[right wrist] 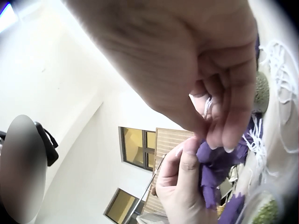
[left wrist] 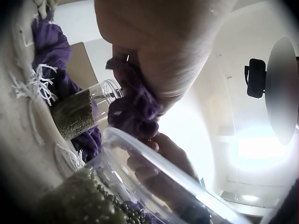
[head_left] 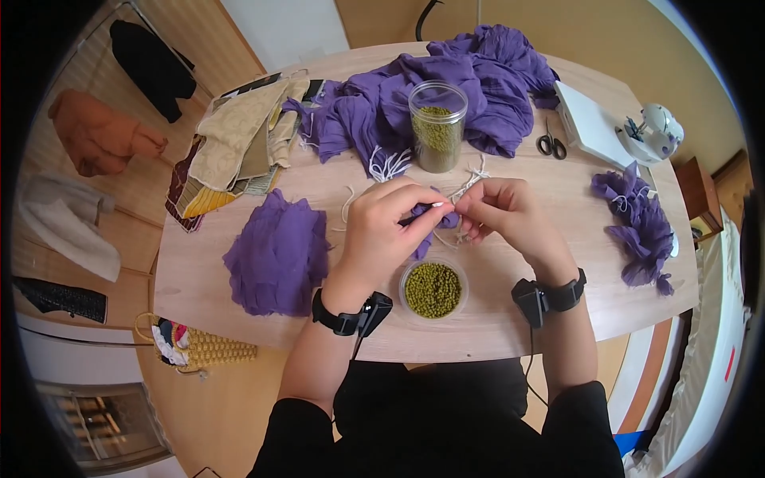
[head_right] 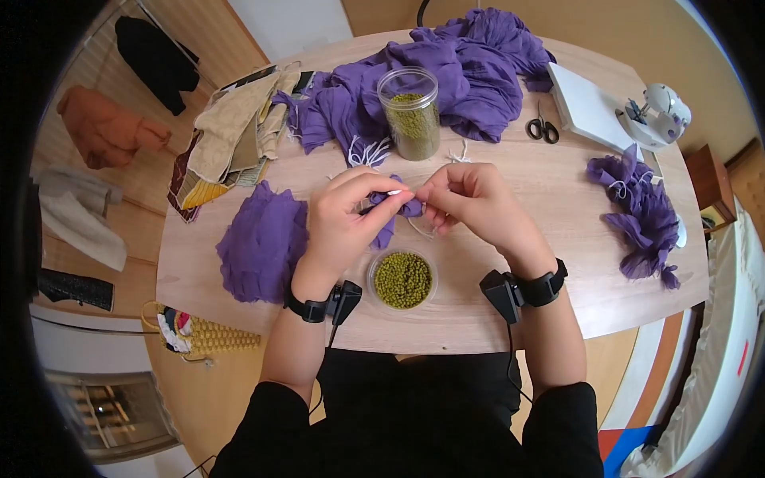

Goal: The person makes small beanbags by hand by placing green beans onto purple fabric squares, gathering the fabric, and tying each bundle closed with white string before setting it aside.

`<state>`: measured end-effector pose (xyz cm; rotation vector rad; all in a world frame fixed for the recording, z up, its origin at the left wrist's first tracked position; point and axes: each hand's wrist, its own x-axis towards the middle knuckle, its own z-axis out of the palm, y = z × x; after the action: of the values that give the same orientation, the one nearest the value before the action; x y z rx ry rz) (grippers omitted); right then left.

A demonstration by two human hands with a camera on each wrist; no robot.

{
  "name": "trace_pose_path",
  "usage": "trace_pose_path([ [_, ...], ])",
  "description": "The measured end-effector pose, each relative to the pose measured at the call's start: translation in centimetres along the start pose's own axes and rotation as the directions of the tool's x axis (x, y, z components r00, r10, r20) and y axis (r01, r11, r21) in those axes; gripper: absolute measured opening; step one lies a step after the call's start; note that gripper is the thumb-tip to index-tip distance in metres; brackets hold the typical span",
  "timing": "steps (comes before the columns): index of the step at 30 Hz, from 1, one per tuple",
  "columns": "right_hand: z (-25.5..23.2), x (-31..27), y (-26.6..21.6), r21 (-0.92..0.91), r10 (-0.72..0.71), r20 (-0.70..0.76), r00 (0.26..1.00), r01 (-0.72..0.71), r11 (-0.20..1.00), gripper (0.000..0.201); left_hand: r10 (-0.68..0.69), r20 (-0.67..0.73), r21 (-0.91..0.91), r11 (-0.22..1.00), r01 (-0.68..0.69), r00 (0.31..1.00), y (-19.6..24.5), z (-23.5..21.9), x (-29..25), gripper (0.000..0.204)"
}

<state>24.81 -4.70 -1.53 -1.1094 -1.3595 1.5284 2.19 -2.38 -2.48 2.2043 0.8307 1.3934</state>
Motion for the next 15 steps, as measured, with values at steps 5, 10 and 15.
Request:
trace_pose_path([
  [5, 0.5, 0.4, 0.6, 0.04, -0.077, -0.061, 0.995, 0.08, 0.996, 0.016, -0.101, -0.006, 0.053, 0.993, 0.101, 0.995, 0.4, 0.0, 0.0, 0.01],
  [10, 1.2, 0.3, 0.7, -0.037, -0.112, -0.08, 0.99, 0.109, 0.993, 0.015, -0.218, -0.02, -0.064, 0.974, 0.217, 0.976, 0.3, 0.5, -0.4, 0.01],
  [15, 1.3, 0.2, 0.7, -0.083, -0.106, -0.051, 0.993, 0.102, 0.991, 0.015, 0.016, -0.084, 0.081, 0.997, -0.009, 0.996, 0.0, 0.2, 0.5, 0.01],
])
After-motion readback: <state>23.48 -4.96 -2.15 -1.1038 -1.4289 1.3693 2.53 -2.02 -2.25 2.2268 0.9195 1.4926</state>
